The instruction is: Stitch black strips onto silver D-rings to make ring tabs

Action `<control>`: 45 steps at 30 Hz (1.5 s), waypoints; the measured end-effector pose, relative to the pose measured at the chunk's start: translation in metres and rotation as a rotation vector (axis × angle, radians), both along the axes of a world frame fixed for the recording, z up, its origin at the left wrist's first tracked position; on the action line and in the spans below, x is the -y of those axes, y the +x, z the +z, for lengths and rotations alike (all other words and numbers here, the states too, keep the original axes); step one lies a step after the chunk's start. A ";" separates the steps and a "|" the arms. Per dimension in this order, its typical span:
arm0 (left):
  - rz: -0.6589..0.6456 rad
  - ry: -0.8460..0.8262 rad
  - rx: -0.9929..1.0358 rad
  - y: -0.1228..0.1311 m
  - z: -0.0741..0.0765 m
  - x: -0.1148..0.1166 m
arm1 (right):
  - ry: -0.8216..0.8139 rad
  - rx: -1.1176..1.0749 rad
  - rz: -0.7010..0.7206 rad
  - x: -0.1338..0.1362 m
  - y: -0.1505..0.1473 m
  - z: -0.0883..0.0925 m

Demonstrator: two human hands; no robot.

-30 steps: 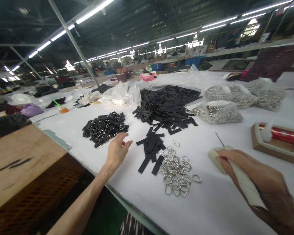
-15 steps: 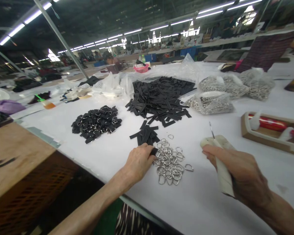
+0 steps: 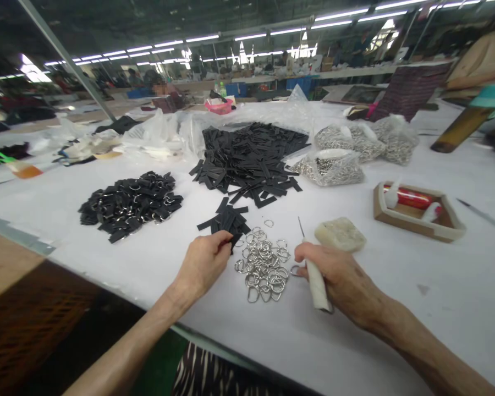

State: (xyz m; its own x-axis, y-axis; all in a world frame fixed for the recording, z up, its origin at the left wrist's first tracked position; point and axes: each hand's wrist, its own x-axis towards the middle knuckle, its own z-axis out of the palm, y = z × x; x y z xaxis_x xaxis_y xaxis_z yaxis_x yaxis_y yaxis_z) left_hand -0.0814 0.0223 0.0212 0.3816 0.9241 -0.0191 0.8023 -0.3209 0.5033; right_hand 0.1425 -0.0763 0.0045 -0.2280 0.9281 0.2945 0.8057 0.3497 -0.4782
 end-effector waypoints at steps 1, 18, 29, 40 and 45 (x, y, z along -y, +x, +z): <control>0.024 -0.082 0.165 0.001 0.003 0.000 | -0.018 0.031 0.008 -0.001 -0.003 -0.001; 0.109 -0.823 1.152 0.075 0.003 -0.034 | 0.183 0.514 0.093 -0.008 -0.018 -0.020; -0.028 -0.916 0.938 0.084 -0.010 -0.009 | 0.326 -0.165 -0.428 -0.010 0.011 -0.006; -0.226 -0.692 0.692 0.102 -0.010 0.025 | 0.438 0.042 -0.332 -0.007 0.006 0.001; -0.213 -0.586 0.728 0.099 -0.017 0.025 | 0.616 0.266 -0.235 -0.007 0.004 0.001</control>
